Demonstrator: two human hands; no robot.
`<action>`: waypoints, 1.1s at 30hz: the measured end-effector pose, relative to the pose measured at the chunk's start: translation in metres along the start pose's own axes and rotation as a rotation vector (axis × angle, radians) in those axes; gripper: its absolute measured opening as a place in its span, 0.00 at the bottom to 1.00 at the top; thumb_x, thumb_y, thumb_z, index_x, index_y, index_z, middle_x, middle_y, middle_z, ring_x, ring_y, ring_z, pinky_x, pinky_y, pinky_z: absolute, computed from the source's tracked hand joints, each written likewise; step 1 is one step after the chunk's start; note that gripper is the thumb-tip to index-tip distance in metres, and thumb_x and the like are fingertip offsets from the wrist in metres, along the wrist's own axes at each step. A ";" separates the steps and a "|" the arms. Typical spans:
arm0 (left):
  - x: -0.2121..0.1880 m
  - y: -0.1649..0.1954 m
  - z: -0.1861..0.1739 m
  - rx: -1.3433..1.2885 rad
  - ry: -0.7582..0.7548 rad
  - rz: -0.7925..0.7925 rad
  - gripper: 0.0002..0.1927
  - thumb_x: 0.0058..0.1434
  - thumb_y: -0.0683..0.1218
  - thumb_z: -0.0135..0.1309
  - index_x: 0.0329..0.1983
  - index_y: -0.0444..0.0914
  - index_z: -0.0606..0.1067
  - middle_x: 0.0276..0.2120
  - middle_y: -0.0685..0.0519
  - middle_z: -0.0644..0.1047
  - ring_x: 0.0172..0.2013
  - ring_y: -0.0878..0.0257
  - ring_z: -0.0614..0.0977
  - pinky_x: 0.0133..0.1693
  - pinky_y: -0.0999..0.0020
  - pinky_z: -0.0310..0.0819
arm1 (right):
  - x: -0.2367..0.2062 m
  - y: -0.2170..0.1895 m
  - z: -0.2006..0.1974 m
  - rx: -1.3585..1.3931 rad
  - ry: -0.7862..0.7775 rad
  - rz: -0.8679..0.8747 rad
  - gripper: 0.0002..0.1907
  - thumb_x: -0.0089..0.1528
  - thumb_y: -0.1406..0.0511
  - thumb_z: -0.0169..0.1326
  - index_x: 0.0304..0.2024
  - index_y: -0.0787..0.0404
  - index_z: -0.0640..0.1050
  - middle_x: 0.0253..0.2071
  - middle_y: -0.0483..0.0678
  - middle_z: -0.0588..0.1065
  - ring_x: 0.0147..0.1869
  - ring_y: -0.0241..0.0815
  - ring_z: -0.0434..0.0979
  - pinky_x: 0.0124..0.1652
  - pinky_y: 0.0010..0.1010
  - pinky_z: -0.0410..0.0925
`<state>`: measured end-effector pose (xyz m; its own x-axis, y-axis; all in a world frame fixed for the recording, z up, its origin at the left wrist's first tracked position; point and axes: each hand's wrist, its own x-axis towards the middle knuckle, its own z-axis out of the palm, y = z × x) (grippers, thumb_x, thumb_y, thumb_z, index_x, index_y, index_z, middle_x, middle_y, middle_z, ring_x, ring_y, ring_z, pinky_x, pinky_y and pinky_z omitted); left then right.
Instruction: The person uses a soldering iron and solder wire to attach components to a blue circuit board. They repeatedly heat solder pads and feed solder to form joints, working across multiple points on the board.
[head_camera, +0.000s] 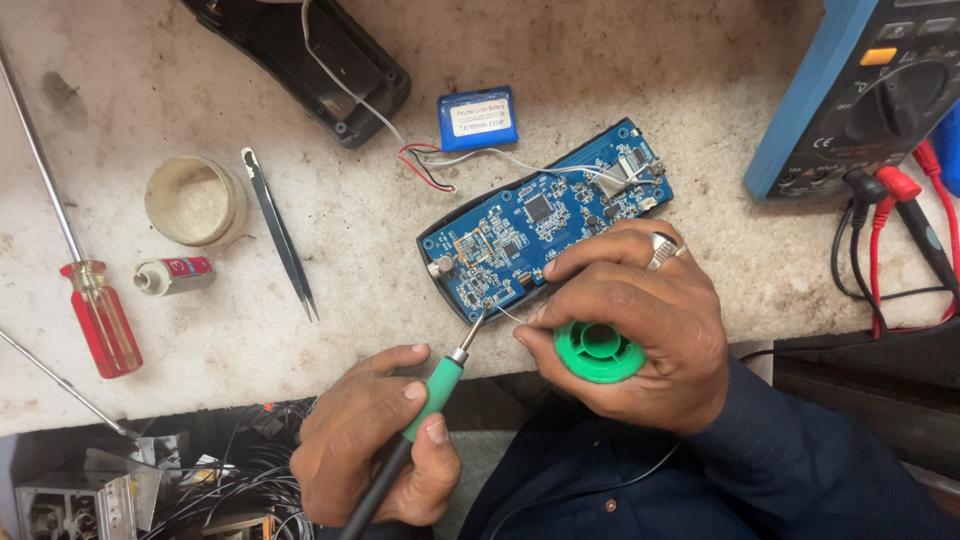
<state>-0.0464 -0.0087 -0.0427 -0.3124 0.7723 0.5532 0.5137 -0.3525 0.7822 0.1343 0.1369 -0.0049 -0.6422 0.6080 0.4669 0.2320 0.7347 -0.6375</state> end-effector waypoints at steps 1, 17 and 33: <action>0.000 0.000 -0.001 -0.002 -0.010 0.002 0.10 0.64 0.39 0.54 0.48 0.34 0.70 0.29 0.46 0.80 0.33 0.59 0.86 0.48 0.51 0.87 | 0.000 0.000 0.000 -0.001 0.000 -0.002 0.15 0.50 0.67 0.73 0.33 0.55 0.78 0.32 0.42 0.77 0.47 0.43 0.82 0.49 0.35 0.66; -0.001 -0.001 -0.002 -0.005 -0.017 -0.005 0.10 0.65 0.39 0.54 0.47 0.33 0.70 0.29 0.45 0.81 0.34 0.59 0.87 0.48 0.51 0.87 | 0.001 0.000 0.000 0.005 0.000 -0.011 0.15 0.51 0.68 0.73 0.33 0.54 0.77 0.32 0.41 0.78 0.47 0.42 0.82 0.49 0.34 0.66; 0.035 0.007 -0.001 0.263 -0.147 -0.025 0.18 0.65 0.40 0.58 0.58 0.36 0.72 0.51 0.36 0.79 0.53 0.45 0.84 0.54 0.60 0.79 | -0.009 0.000 -0.002 0.132 0.079 0.133 0.16 0.52 0.71 0.72 0.37 0.58 0.77 0.34 0.46 0.78 0.43 0.39 0.81 0.42 0.27 0.72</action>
<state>-0.0549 0.0149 -0.0177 -0.2182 0.8540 0.4723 0.7029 -0.1982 0.6832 0.1412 0.1322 -0.0080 -0.5517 0.7225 0.4166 0.2098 0.6036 -0.7692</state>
